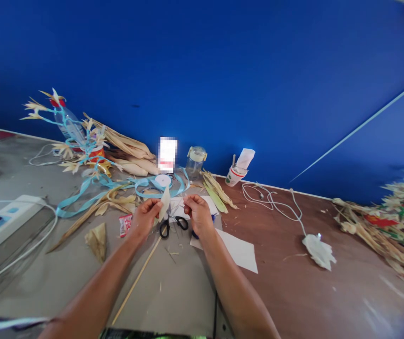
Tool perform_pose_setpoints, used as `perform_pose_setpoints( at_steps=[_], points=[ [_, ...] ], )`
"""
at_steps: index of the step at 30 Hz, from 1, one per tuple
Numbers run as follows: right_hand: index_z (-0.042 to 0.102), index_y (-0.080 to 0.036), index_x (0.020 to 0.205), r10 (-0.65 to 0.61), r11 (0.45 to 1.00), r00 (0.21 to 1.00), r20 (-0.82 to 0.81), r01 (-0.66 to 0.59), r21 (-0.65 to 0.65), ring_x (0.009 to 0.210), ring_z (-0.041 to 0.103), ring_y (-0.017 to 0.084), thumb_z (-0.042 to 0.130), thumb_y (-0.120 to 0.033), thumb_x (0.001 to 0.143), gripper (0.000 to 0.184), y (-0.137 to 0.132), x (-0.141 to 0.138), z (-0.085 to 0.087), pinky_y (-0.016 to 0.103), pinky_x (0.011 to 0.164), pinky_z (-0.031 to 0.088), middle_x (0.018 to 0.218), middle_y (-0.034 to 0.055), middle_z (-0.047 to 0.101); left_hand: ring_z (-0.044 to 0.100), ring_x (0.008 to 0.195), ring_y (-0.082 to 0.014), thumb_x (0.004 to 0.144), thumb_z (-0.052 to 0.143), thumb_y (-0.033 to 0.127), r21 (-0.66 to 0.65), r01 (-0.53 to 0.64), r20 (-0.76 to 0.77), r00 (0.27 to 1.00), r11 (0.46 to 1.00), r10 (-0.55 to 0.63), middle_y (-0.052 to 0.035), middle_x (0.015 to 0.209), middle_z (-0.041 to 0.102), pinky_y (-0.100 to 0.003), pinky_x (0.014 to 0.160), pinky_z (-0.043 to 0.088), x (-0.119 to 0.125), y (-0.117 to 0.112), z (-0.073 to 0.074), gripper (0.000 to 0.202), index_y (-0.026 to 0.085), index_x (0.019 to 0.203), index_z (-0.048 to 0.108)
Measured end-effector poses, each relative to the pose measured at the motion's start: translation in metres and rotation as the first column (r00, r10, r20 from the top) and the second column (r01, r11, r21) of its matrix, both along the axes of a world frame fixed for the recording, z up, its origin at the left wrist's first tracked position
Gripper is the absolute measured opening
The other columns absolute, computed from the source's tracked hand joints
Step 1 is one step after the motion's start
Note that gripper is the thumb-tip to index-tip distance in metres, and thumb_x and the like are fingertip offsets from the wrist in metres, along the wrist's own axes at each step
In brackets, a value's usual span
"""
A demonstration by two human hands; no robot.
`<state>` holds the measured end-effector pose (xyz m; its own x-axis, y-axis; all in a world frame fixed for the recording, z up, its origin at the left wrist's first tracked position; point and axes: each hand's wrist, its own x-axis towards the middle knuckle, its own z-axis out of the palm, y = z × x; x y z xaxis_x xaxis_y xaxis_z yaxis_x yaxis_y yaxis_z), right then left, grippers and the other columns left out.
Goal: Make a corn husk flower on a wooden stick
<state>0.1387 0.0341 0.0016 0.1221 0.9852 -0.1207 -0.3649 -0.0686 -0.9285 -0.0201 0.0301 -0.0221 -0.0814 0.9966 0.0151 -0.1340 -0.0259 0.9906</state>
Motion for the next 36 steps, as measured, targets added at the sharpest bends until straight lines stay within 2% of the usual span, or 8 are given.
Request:
perform_pose_setpoints(
  at_steps=[3, 4, 7, 8, 10, 13, 15, 36],
  points=[
    [0.061, -0.018, 0.061, 0.258, 0.96, 0.963, 0.079, -0.265, 0.087, 0.049, 0.043, 0.007, 0.072, -0.038, 0.065, 0.024, -0.012, 0.009, 0.022, 0.021, 0.05, 0.033, 0.055, -0.0036, 0.055, 0.041, 0.051, -0.0082, 0.072, 0.066, 0.038, 0.005, -0.013, -0.057, 0.998, 1.0, 0.013, 0.0041, 0.055, 0.05, -0.022, 0.049, 0.03, -0.001, 0.0, 0.001, 0.021, 0.017, 0.073, 0.063],
    [0.063, -0.017, 0.06, 0.482, 0.86, 0.863, 0.154, -0.499, 0.107, 0.053, 0.048, 0.009, 0.071, -0.045, 0.067, 0.03, -0.018, 0.013, 0.031, 0.021, 0.051, 0.036, 0.06, -0.0002, 0.06, 0.041, 0.05, -0.0083, 0.073, 0.065, 0.037, 0.009, -0.018, -0.073, 0.997, 1.0, 0.018, 0.0043, 0.055, 0.049, -0.022, 0.049, 0.03, -0.001, 0.0, 0.001, 0.021, 0.017, 0.073, 0.063],
    [0.073, -0.013, 0.077, 0.929, 0.193, 0.199, 0.311, -0.98, 0.051, 0.064, 0.061, 0.016, 0.074, -0.054, 0.062, 0.044, -0.032, 0.019, 0.054, 0.024, 0.055, 0.043, 0.077, 0.0077, 0.07, 0.04, 0.05, -0.0084, 0.073, 0.064, 0.036, 0.025, -0.035, -0.106, 0.994, 0.999, 0.037, 0.0051, 0.052, 0.047, -0.022, 0.05, 0.03, -0.001, -0.001, 0.003, 0.019, 0.017, 0.073, 0.063],
    [0.074, -0.013, 0.082, 0.915, 0.172, 0.178, 0.362, -0.984, 0.049, 0.064, 0.062, 0.016, 0.073, -0.054, 0.064, 0.044, -0.034, 0.019, 0.057, 0.024, 0.057, 0.043, 0.079, 0.0072, 0.071, 0.04, 0.05, -0.0085, 0.072, 0.064, 0.035, 0.026, -0.04, -0.113, 0.993, 0.999, 0.043, 0.0051, 0.052, 0.047, -0.022, 0.05, 0.031, -0.001, -0.001, 0.004, 0.019, 0.017, 0.072, 0.063],
    [0.074, -0.015, 0.087, 0.83, 0.34, 0.311, 0.464, -0.94, 0.022, 0.068, 0.062, 0.015, 0.069, -0.048, 0.072, 0.037, -0.032, 0.016, 0.054, 0.024, 0.061, 0.043, 0.081, 0.0048, 0.07, 0.042, 0.05, -0.0087, 0.071, 0.065, 0.036, 0.024, -0.036, -0.125, 0.991, 0.999, 0.039, 0.0047, 0.052, 0.049, -0.022, 0.05, 0.032, 0.0, -0.002, 0.007, 0.019, 0.017, 0.071, 0.063],
    [0.069, -0.016, 0.073, 0.459, 0.836, 0.723, 0.517, -0.548, 0.025, 0.059, 0.052, 0.011, 0.059, -0.044, 0.08, 0.03, -0.018, 0.008, 0.033, 0.022, 0.056, 0.039, 0.064, 0.0003, 0.063, 0.043, 0.049, -0.0092, 0.07, 0.066, 0.038, 0.021, -0.009, -0.118, 0.993, 1.0, 0.011, 0.0041, 0.053, 0.051, -0.022, 0.049, 0.033, 0.001, -0.003, 0.01, 0.02, 0.018, 0.069, 0.063],
    [0.064, -0.016, 0.072, 0.279, 0.943, 0.819, 0.501, -0.331, 0.017, 0.054, 0.046, 0.009, 0.059, -0.042, 0.079, 0.027, -0.01, 0.004, 0.018, 0.022, 0.053, 0.036, 0.061, -0.0019, 0.057, 0.043, 0.048, -0.0095, 0.069, 0.067, 0.039, 0.024, 0.004, -0.102, 0.995, 1.0, -0.002, 0.0038, 0.052, 0.051, -0.023, 0.048, 0.034, 0.002, -0.004, 0.01, 0.022, 0.018, 0.069, 0.062],
    [0.06, -0.017, 0.072, 0.293, 0.956, 0.944, 0.15, -0.285, -0.074, 0.048, 0.036, 0.007, 0.071, -0.038, 0.059, 0.027, -0.011, -0.014, 0.007, 0.021, 0.047, 0.026, 0.056, -0.0054, 0.051, 0.045, 0.05, -0.009, 0.071, 0.071, 0.036, -0.047, 0.189, 0.171, 0.969, 0.981, -0.178, 0.0008, 0.059, 0.055, -0.023, 0.05, 0.037, 0.003, -0.005, 0.005, 0.021, 0.016, 0.072, 0.066]
  ],
)
